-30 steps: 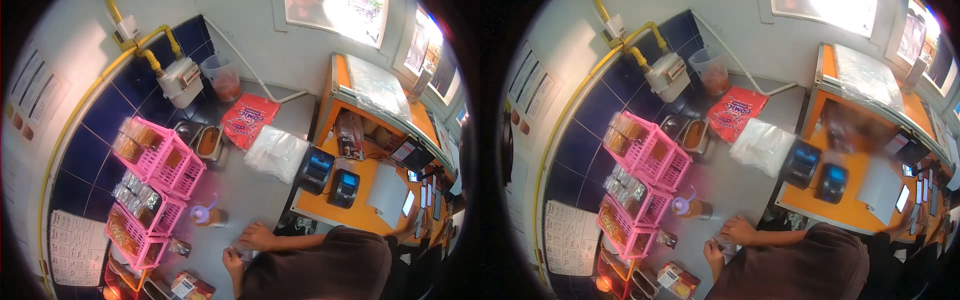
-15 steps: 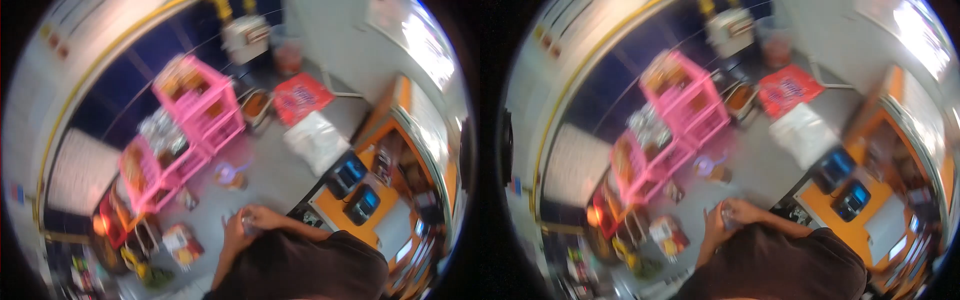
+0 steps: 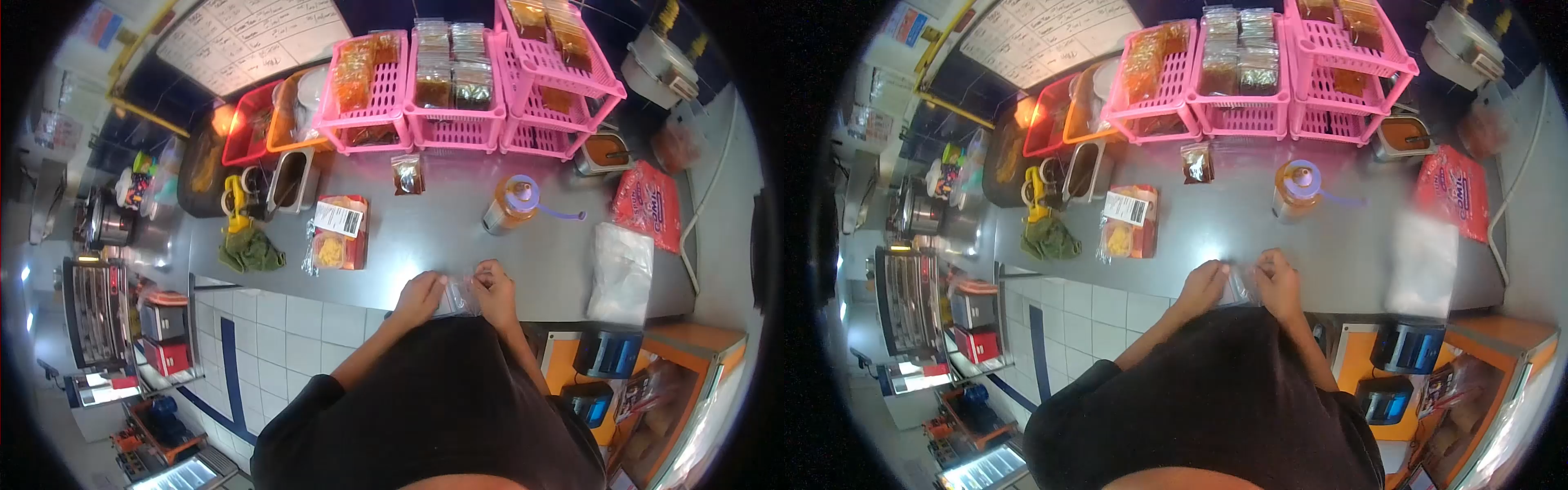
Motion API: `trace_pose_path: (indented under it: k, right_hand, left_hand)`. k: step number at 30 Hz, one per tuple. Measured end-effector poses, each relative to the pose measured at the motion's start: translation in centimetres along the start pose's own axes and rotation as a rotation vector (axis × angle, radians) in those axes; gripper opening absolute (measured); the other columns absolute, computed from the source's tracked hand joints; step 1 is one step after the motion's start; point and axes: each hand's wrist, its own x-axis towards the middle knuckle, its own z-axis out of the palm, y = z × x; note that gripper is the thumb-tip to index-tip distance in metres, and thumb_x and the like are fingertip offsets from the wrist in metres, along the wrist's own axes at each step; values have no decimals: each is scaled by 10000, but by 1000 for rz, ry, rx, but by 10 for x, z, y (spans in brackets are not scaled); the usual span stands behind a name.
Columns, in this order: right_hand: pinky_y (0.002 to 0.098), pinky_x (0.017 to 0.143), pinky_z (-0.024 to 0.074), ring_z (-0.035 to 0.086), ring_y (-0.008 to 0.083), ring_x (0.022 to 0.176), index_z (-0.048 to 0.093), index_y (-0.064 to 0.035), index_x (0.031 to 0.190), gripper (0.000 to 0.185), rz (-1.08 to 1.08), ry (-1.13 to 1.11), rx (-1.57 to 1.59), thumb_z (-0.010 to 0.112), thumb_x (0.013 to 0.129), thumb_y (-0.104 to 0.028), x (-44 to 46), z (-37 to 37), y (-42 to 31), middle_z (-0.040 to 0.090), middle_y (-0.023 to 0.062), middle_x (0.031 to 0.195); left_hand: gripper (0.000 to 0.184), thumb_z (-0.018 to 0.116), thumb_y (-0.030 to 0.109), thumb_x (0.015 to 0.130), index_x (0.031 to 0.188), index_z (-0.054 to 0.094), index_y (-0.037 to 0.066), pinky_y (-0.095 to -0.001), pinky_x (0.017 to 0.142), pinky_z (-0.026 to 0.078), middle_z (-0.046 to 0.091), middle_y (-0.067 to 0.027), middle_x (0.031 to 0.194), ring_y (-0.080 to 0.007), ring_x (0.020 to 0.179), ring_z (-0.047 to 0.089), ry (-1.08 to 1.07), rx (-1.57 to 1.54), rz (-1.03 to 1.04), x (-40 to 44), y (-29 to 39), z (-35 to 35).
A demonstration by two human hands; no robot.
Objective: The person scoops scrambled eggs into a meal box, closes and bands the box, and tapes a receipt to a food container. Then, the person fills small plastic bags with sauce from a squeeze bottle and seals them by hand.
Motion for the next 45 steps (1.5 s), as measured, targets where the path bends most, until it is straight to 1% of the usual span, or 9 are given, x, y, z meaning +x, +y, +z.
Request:
trace_pose_path:
  k: [9, 14, 20, 25, 29, 34, 40, 43, 45]
  right_hand:
    - [312, 646, 522, 627, 119, 682, 695, -22, 982, 186, 44, -331, -42, 748, 879, -169, -6, -4, -10, 660, 105, 756]
    - [318, 614, 508, 616, 137, 660, 697, -6, 1027, 229, 206, -433, 70, 734, 881, -178, -8, -1, -20, 639, 100, 727]
    - [352, 696, 516, 647, 190, 804, 676, 8, 1025, 185, -187, -124, -398, 586, 865, -14, -1, -7, -14, 653, 127, 882]
    - [396, 752, 500, 614, 333, 875, 677, -24, 996, 153, -38, -601, -64, 580, 888, -72, 3, -13, -20, 619, 201, 892]
    - [379, 746, 500, 606, 289, 827, 664, -5, 906, 102, -323, -334, -303, 623, 881, -94, 6, -2, 15, 604, 168, 844]
    - [395, 712, 483, 610, 311, 810, 711, -22, 867, 197, -54, -230, -302, 729, 868, -218, 10, -5, 11, 633, 159, 853]
    - [363, 735, 514, 659, 242, 791, 721, -6, 913, 200, -217, -38, -62, 678, 930, -200, 18, 3, 29, 700, 136, 847]
    - [303, 737, 525, 662, 149, 823, 682, 25, 898, 252, 262, 37, 12, 639, 983, -208, 18, -4, -7, 698, 76, 934]
    - [295, 720, 529, 654, 137, 796, 662, 23, 937, 249, 122, 82, 79, 612, 1003, -212, 30, -6, 18, 693, 70, 919]
  left_hand:
    - [130, 635, 168, 930, 872, 634, 51, -464, 682, 420, 613, -122, 833, -327, 773, 564, 472, 316, 429, -5, -9, 11]
    - [110, 645, 162, 922, 879, 643, 61, -423, 680, 441, 622, -93, 824, -308, 744, 584, 458, 411, 411, -7, 1, 13]
    - [182, 584, 215, 983, 924, 635, 51, -433, 618, 495, 639, -116, 757, -332, 681, 630, 368, 286, 346, -5, -9, 15]
    - [227, 527, 250, 1025, 976, 622, 49, -435, 623, 512, 652, -120, 699, -332, 656, 657, 245, 218, 238, -6, -14, 11]
    - [200, 564, 246, 1005, 963, 626, 61, -433, 612, 513, 659, -120, 714, -333, 649, 656, 203, 267, 279, -3, -12, 7]
    - [218, 600, 251, 1002, 1034, 636, 38, -376, 663, 537, 692, -112, 761, -269, 713, 702, 101, 101, 101, -4, -16, -2]
    - [307, 676, 267, 958, 1147, 684, 25, -352, 712, 535, 719, -147, 868, -236, 792, 708, -45, -97, 87, 8, -62, -9]
    - [306, 670, 304, 945, 1072, 673, 25, -407, 681, 526, 707, -166, 844, -312, 761, 702, 11, -40, -3, 19, -79, -19]
    - [305, 643, 317, 952, 1060, 667, 33, -450, 699, 528, 709, -189, 872, -346, 800, 705, 171, 86, -154, 32, -77, -29]
